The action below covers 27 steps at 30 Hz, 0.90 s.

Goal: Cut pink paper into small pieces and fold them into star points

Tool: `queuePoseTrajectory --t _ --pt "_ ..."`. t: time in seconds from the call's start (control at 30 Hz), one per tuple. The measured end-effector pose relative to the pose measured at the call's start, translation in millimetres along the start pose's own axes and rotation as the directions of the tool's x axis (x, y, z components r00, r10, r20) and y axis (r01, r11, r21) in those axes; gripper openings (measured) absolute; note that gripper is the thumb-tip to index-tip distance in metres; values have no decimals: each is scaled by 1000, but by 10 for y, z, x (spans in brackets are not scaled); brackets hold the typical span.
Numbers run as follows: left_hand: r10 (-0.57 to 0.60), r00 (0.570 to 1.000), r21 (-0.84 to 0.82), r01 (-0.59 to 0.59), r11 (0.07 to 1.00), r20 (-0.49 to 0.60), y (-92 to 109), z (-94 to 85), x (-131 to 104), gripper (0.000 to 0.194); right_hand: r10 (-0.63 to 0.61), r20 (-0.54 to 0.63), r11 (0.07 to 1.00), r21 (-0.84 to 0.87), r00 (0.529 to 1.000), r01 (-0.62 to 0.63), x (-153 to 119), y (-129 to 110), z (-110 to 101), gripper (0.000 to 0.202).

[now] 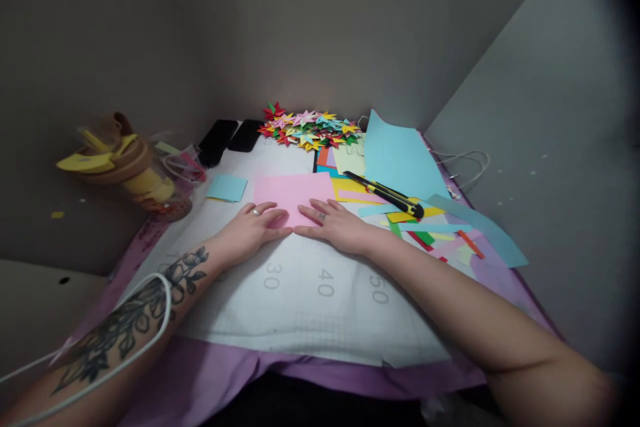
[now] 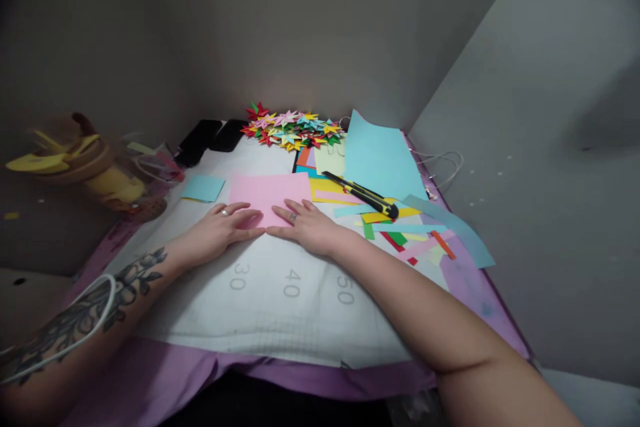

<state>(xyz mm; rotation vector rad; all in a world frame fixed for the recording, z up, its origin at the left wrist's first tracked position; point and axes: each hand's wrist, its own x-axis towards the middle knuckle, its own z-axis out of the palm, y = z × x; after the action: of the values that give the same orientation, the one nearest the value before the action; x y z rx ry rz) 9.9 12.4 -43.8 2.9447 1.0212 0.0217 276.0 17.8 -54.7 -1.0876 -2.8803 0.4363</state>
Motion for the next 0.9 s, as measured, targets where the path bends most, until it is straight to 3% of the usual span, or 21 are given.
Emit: queuePoseTrajectory --t 0.23,0.37,0.57,0.77,0.9 --pt "-108 990 10 109 994 -87 131 -33 -176 33 9 -31 995 -101 999 -12 -126 -10 -62 37" --pt "-183 981 89 188 978 -60 141 -86 -360 34 20 -69 987 -159 997 -31 -259 42 -58 32" --pt "-291 955 129 296 946 -54 216 -79 -505 36 149 -57 964 -213 987 -158 -464 58 -33 34" --pt "-441 894 181 447 876 -76 391 35 -493 35 307 -121 895 -299 944 -330 -572 -83 152 41" --pt "-488 870 223 490 843 -68 441 -28 -488 33 327 -193 873 -314 925 -374 -579 -135 294 44"
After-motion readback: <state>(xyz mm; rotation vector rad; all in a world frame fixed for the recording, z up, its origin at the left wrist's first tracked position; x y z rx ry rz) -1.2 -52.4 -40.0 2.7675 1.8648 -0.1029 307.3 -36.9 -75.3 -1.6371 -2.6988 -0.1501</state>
